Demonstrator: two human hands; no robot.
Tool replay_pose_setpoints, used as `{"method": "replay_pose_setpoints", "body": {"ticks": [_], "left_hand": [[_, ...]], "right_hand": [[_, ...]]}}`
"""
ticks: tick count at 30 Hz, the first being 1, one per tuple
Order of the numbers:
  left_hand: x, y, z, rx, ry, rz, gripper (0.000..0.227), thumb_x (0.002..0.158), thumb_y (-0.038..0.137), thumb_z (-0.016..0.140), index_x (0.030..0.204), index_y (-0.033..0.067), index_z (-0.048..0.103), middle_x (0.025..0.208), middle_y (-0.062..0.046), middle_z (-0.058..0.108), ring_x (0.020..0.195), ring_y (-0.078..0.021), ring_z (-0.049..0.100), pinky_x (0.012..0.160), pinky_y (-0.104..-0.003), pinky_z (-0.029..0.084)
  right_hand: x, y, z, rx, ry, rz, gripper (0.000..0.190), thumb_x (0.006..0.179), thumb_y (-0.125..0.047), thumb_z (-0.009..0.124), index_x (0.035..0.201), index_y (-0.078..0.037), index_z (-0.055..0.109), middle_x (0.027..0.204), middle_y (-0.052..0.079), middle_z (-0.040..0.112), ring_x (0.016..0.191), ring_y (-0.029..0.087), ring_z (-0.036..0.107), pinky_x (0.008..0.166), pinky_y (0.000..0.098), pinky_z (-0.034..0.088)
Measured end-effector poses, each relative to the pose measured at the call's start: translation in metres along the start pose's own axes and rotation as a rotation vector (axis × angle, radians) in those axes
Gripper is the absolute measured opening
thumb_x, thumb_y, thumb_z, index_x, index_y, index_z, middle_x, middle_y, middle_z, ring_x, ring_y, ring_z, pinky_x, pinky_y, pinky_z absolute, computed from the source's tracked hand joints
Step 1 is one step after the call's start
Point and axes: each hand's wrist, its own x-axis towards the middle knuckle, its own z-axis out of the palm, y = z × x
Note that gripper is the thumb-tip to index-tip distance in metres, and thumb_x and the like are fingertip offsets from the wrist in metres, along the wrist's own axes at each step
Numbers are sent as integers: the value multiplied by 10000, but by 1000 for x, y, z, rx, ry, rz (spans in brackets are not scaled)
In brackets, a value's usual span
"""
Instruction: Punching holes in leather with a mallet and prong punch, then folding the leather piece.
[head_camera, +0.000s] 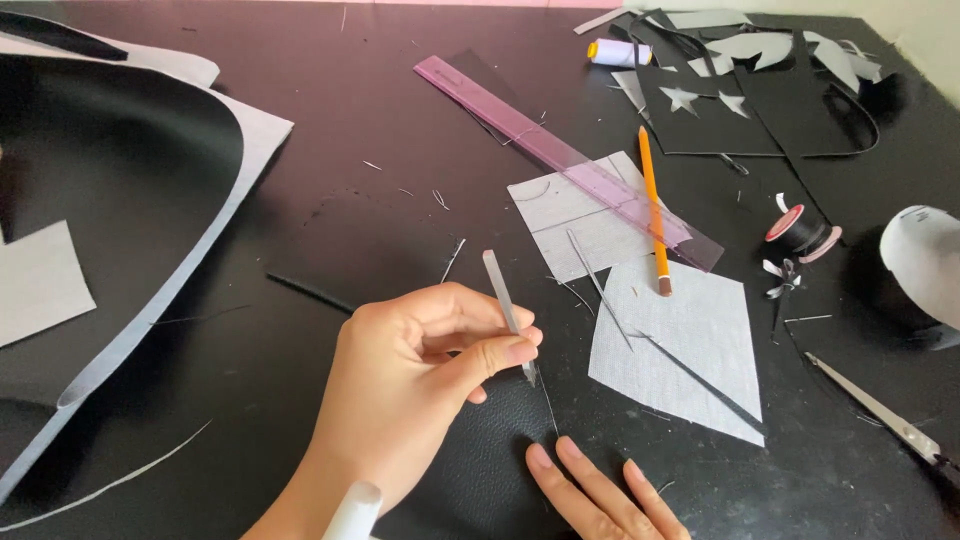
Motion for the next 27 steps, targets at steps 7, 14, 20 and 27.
{"method": "replay_pose_setpoints", "body": {"ticks": [7, 14, 20, 27], "left_hand": [[0, 3, 2, 61, 20, -20, 57, 748, 117, 860, 756, 60, 856, 873, -45, 966, 714, -118, 819, 538, -260, 579], [1, 2, 1, 70, 27, -6, 77, 747, 143, 856, 779, 73, 857, 875, -31, 957, 739, -102, 836, 530, -252, 591], [0, 5, 1, 84, 34, -32, 123, 768, 149, 850, 867, 80, 879, 818, -39, 920, 716, -104, 786, 551, -252, 587], [3, -4, 0, 81, 16, 40, 60, 762, 155, 840, 778, 97, 835, 900, -8, 947, 727, -83, 817, 523, -244, 595]], "right_hand": [[-4, 4, 6, -34, -19, -67, 488, 926, -466, 487, 1375, -353, 640, 1465, -279, 580, 1348, 2, 519, 1002, 375, 480], [-4, 3, 10, -110, 49, -63, 480, 960, -381, 399, 1377, -343, 634, 1430, -290, 591, 1310, -29, 539, 974, 342, 500], [3, -4, -4, -6, 80, 8, 458, 954, -306, 435, 1352, -334, 658, 1395, -291, 626, 1294, -31, 565, 1030, 337, 484], [9, -7, -7, -58, 233, -47, 475, 1009, -75, 351, 1320, -253, 662, 1352, -265, 643, 1235, -32, 607, 984, 299, 513]]}}
